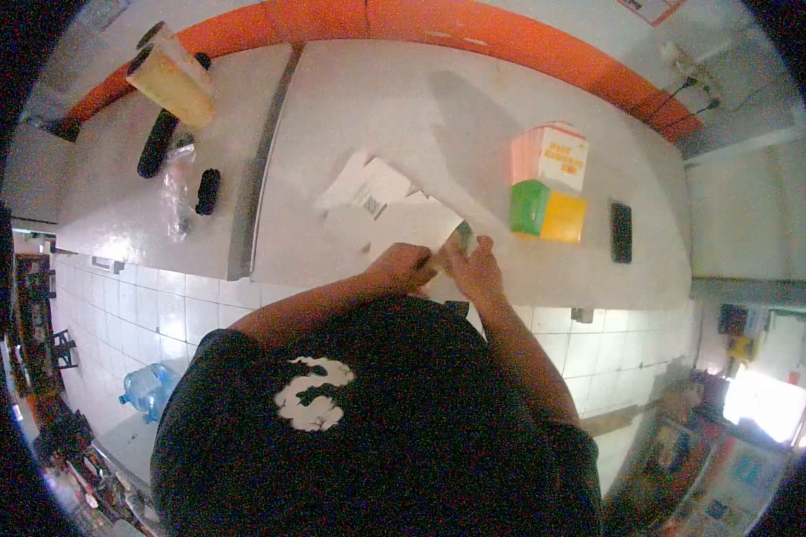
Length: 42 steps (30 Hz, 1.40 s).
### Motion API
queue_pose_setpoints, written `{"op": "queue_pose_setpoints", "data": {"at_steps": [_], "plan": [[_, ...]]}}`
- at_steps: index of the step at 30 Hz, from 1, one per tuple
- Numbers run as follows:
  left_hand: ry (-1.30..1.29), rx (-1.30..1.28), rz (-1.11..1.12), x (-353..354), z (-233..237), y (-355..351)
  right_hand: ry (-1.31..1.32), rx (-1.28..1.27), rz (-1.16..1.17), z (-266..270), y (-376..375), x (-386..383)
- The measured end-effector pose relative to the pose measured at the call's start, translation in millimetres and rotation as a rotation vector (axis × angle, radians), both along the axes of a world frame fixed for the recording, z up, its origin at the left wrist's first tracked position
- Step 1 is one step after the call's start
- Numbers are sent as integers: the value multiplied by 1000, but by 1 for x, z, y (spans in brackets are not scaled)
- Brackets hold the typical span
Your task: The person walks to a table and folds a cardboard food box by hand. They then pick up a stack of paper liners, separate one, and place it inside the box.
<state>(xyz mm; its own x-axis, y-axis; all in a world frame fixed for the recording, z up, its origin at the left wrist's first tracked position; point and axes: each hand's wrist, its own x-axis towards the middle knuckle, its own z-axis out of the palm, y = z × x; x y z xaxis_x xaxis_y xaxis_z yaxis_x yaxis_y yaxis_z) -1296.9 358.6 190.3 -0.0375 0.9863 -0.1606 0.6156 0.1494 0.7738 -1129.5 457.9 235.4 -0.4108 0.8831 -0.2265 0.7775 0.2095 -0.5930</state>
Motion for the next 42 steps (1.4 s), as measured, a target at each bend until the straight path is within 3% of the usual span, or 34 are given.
{"op": "queue_pose_setpoints", "data": {"at_steps": [2,3,4,5,7,9,10,11,13,15,18,21,24,25,28,31,34,37,40,41,42], "plan": [[-117,-26,-144,3,-1,5,23,-542,-253,26,4,-15],[-109,-42,-226,2,8,7,-112,-201,24,-16,15,1],[-103,-57,-306,0,17,7,-122,-159,81,-32,23,8],[6,1,-221,-9,19,-1,-132,-115,141,-42,31,12],[108,282,281,-42,17,-32,0,-152,162,-62,45,26],[317,254,733,-87,17,-50,298,-307,72,-80,47,40],[346,124,856,-108,8,-65,393,-341,55,-72,42,41],[374,50,881,-130,-30,-77,487,-374,42,-53,36,41],[-280,-4,859,-147,-26,-88,588,-441,-20,-23,27,39],[-880,-37,709,-144,19,-90,713,-403,-25,-15,20,39],[-563,361,602,-129,28,-95,727,-312,50,14,14,41],[-486,683,533,-111,52,-94,582,-265,54,19,13,40],[-540,507,681,-107,-3,-98,532,-205,-28,16,-3,30],[-362,437,665,-113,-19,-101,543,-173,-60,16,-6,25],[-262,217,725,-112,48,-94,464,44,78,6,11,17],[-23,-145,799,-126,41,-83,186,-18,99,-3,23,12],[-14,-253,801,-142,-4,-74,84,224,156,-40,26,3],[-176,-354,792,-148,3,-64,-67,633,595,26,-1,-8],[-197,-436,787,-152,16,-55,-290,385,933,38,-11,-11],[-184,-448,788,-155,9,-53,-69,572,958,25,-14,-7],[-155,-435,793,-162,-16,-51,-99,588,939,13,-15,-4]]}}
